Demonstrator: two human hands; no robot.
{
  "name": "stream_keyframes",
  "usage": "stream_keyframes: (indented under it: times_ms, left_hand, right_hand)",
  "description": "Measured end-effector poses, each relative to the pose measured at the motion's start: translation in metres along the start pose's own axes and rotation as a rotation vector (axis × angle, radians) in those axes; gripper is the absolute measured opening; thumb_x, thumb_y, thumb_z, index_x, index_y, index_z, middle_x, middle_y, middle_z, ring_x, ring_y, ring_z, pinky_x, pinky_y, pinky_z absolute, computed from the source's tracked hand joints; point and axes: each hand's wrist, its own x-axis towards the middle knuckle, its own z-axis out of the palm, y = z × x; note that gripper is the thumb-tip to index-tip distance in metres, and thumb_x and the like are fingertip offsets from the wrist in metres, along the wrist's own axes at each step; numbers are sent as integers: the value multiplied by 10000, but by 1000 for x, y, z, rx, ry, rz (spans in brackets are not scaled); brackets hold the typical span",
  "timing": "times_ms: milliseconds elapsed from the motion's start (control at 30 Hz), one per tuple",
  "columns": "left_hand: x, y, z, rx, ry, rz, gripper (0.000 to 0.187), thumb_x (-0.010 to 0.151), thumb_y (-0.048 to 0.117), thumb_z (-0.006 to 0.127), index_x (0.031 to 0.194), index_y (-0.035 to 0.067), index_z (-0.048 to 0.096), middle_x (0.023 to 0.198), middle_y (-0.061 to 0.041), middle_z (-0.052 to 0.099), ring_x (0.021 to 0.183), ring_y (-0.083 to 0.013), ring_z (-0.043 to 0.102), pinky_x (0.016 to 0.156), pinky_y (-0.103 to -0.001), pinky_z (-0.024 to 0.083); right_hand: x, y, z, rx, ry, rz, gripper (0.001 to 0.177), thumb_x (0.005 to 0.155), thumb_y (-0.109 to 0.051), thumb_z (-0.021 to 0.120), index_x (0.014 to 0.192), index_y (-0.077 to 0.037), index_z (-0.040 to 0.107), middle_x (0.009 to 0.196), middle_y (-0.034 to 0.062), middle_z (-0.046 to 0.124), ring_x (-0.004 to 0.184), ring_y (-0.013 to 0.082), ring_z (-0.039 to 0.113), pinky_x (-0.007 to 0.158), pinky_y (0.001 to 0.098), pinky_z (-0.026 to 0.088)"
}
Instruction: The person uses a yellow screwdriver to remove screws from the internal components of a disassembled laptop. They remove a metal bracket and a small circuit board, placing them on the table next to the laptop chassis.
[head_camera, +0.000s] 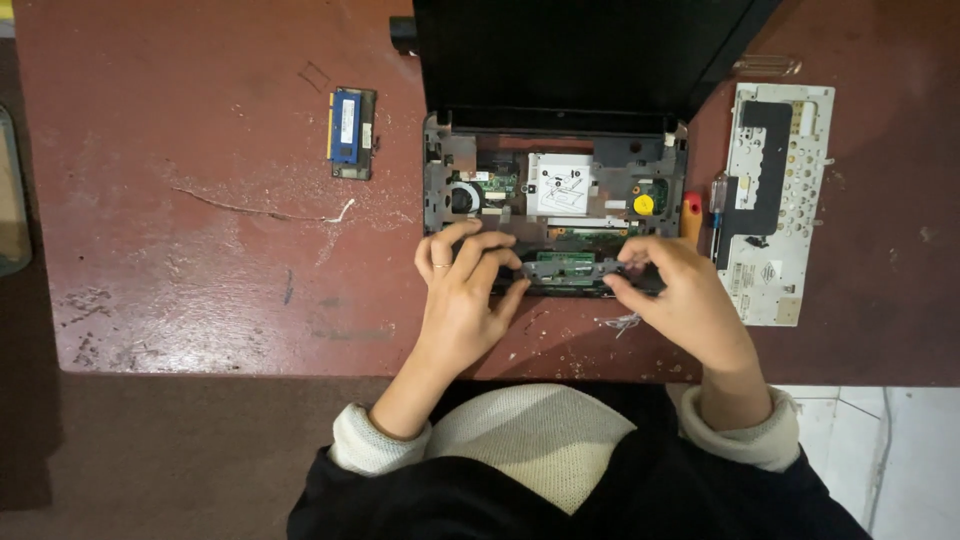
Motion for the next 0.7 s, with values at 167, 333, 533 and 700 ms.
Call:
stream_keyframes:
  times_ms: [167, 333, 533, 700]
  left_hand:
    - [4, 3, -12, -235, -4, -16, 200, 814, 160, 842, 933, 138, 683, 1082, -7, 677, 1179, -290, 536, 1052, -435, 370]
    - [3, 7, -23, -525, 25, -66, 314, 807, 174, 857, 1067, 91, 702, 1029, -74, 723, 1006, -340, 674, 932, -444, 528]
    - [-12, -11, -40, -963, 150, -356, 136, 850, 49, 808, 953, 11, 728, 827, -142, 769, 811, -229, 716, 780, -375, 583]
    - [2, -64, -116, -819, 124, -362, 122, 997, 122, 640, 914, 53, 698, 977, -56, 583, 840, -144, 588, 745, -267, 517]
  right_hand:
    - [-2, -14, -19, 158, -13, 25, 223, 829, -24, 801, 1035, -12, 716, 883, 173, 760, 903, 345, 754, 872, 447, 571]
    - [-9, -23, -20, 329, -18, 73, 203, 820, -18, 799, 1015, -18, 742, 869, 195, 780, 835, 356, 764, 861, 481, 580]
    - [0, -105, 42, 392, 197, 146, 227, 783, -150, 885, 961, -110, 749, 851, 56, 796, 875, 207, 780, 802, 300, 585]
    - [9, -141, 92, 668, -99, -279, 111, 943, -81, 708, 1032, -61, 645, 894, 37, 708, 808, 185, 695, 817, 321, 551]
